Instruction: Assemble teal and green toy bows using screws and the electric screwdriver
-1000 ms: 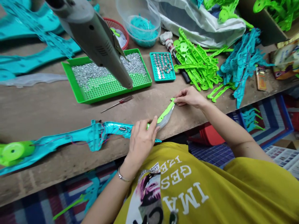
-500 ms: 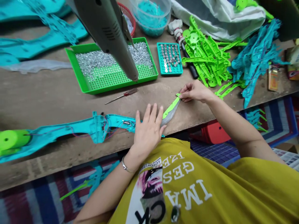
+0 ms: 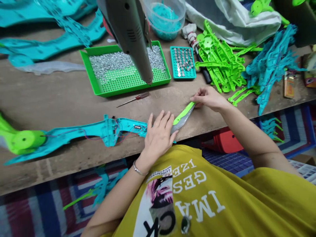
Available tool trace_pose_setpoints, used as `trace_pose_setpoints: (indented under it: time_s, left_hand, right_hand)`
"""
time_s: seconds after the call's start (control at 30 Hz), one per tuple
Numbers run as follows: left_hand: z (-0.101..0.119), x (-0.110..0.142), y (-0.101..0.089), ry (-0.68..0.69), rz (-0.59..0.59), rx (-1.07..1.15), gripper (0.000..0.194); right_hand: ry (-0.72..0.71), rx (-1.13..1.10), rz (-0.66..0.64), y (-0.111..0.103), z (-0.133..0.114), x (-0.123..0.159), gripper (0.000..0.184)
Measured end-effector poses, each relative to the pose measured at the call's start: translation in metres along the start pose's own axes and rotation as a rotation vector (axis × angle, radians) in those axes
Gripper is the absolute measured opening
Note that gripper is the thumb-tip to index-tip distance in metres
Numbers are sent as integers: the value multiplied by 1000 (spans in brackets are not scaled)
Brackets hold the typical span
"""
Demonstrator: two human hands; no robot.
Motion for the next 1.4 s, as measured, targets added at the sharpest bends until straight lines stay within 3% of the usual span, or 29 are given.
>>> trace_pose_setpoints:
  time_s: [0.17,0.3,0.4,0.5,0.57,0.63,0.7,0.77,0.87,1.03,1.13,1.27,1.4]
  left_hand:
    - [2,-1,0,-23,33,7,63]
    - [7,0,-1,-29,-19,5,73]
    - [0,-2,-18,-24,-80,92,75]
    - [-19,-15,-52,-62,-154,171,69]
    - [-35,-29,-75,-128,-290,154,63]
    - [-49,-44,-90,-183,-497,174,60]
    - [-58,-56,-97,-191,-710,271,54]
    - [-62,-64,-96,-183,-826,363,47]
    - [-63,-68,-92,-199,-816,442,41]
    - [-64,-68,-92,-185,-753,453,40]
    - [-70,-68,-94,-161,-753,481,36]
    - [-81,-70,-93,-169,-796,572,35]
    - [-88,-76,-91,-176,-807,600,41]
  right_hand:
    - [109,-326,-131,28,2,23,29]
    - [90,-403,-71,56,17,26,32]
    - [29,-403,-14,64,23,25,45]
    - [-39,-386,-7,64,22,28,56]
    - [-78,-355,4,62,19,32,58]
    - [-99,-314,28,61,17,35,59]
    - [-114,-289,55,60,16,37,60]
    - [-134,-283,84,61,15,38,60]
    - [-141,-327,102,72,12,43,60]
    - [12,-444,-8,117,14,57,59]
    - [-1,-448,70,136,17,59,52]
    - [-16,-411,97,140,17,55,51]
    - [37,-308,-72,124,12,51,53]
Point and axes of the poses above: each hand's wrist, its own x-axis away from the middle knuckle, its own y-axis out of the palm, z = x × y, the point moved 1 cm from there along -x, towards the middle knuckle, and after that the axes turned 15 degrees about x, right-handed, at the moved point
